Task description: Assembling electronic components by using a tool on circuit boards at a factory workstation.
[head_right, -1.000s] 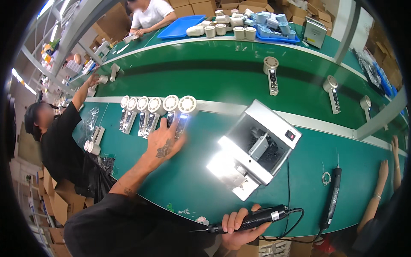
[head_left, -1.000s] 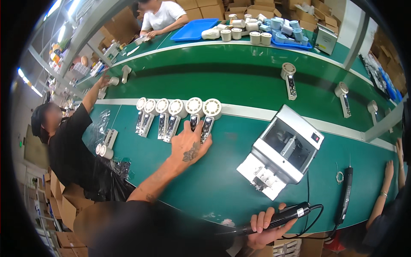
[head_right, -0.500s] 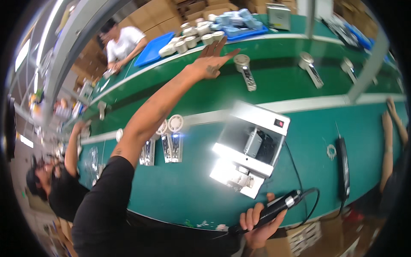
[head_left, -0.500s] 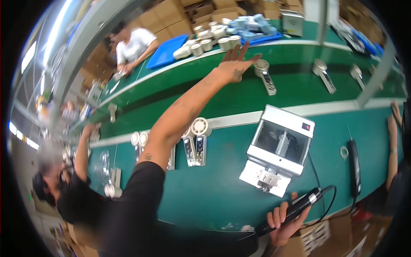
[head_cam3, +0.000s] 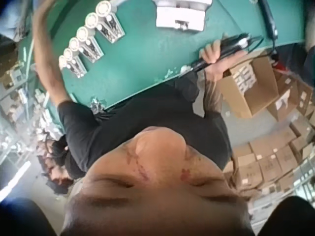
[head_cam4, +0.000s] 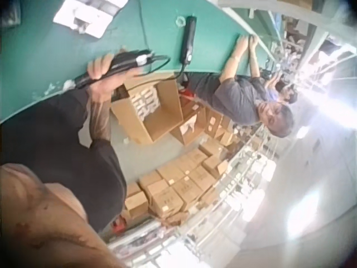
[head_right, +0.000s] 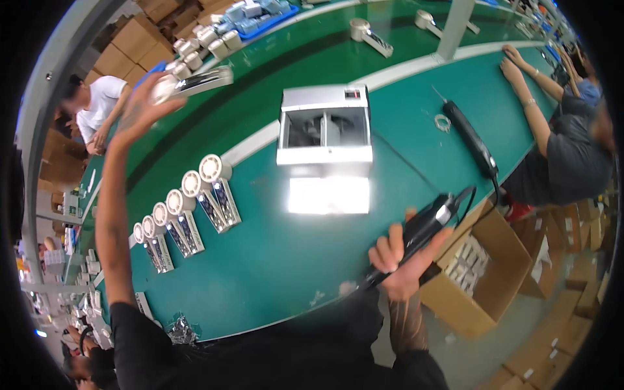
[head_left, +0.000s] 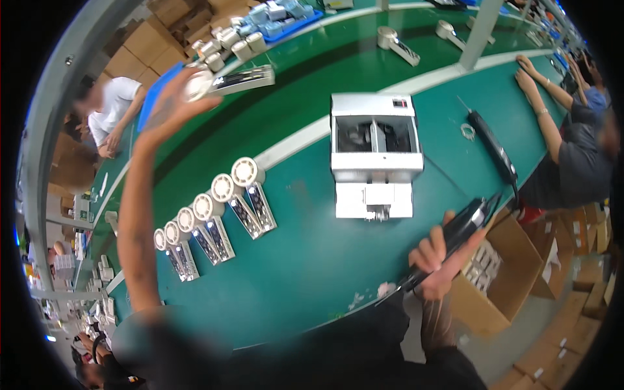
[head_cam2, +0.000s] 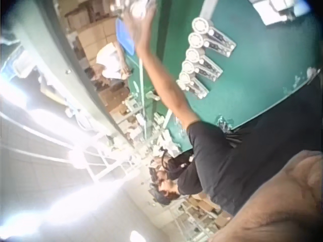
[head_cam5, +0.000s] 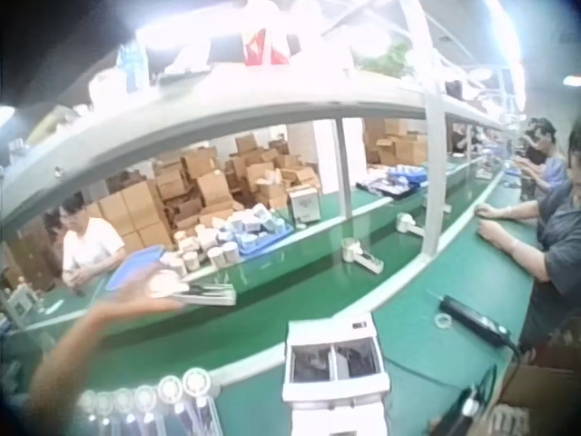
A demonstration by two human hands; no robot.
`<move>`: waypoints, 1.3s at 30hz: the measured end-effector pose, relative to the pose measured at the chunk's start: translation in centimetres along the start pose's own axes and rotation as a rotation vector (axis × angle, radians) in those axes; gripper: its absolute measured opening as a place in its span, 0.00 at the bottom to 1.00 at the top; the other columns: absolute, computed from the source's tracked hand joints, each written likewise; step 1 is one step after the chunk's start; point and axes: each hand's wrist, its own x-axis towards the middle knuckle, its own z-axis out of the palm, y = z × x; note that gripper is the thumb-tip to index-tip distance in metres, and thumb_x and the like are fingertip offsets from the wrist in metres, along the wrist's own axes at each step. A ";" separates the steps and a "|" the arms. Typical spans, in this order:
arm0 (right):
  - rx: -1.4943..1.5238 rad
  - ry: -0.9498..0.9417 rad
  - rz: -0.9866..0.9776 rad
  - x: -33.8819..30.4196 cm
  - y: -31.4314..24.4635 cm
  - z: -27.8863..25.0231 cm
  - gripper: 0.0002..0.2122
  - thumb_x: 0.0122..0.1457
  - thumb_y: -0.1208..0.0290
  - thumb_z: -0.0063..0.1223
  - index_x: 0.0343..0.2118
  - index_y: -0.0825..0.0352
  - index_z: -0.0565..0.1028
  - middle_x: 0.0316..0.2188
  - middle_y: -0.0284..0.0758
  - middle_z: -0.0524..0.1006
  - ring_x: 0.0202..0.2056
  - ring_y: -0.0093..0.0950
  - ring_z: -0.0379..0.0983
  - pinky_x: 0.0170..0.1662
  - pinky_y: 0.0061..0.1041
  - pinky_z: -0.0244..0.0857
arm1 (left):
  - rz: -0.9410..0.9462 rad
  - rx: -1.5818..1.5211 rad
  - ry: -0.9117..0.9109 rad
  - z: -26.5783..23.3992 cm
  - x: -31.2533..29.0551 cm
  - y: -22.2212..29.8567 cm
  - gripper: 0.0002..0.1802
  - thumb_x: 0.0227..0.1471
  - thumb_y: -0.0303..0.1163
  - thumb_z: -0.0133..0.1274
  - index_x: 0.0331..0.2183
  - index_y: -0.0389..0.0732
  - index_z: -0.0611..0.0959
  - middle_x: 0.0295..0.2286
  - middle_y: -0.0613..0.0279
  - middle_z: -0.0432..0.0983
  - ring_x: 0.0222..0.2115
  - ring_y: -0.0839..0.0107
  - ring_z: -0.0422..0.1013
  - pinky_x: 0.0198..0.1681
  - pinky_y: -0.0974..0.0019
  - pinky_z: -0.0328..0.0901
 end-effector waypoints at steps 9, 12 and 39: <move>-0.551 -0.656 -0.484 8.5 -0.1 15.5 0.29 0.69 0.39 0.54 0.50 0.67 0.67 0.16 0.31 0.68 0.11 0.24 0.69 0.11 0.20 0.63 | -0.067 -0.586 -0.227 3.7 -23.0 12.7 0.33 0.45 0.38 0.78 0.50 0.41 0.81 0.37 0.61 0.84 0.39 0.70 0.82 0.46 0.66 0.75; -0.974 -0.423 -0.553 10.2 3.1 18.6 0.41 0.68 0.34 0.48 0.66 0.70 0.59 0.15 0.32 0.67 0.10 0.26 0.64 0.13 0.26 0.61 | -0.021 -0.534 -0.191 9.2 -25.5 14.5 0.32 0.47 0.40 0.77 0.51 0.41 0.81 0.39 0.55 0.83 0.38 0.61 0.83 0.40 0.60 0.77; -1.341 -0.109 -0.503 7.1 7.5 12.6 0.27 0.74 0.40 0.43 0.55 0.63 0.63 0.16 0.35 0.65 0.11 0.29 0.63 0.16 0.28 0.61 | 0.192 -0.350 0.142 16.1 -26.5 13.0 0.43 0.43 0.39 0.77 0.57 0.34 0.78 0.37 0.53 0.80 0.33 0.58 0.78 0.35 0.59 0.74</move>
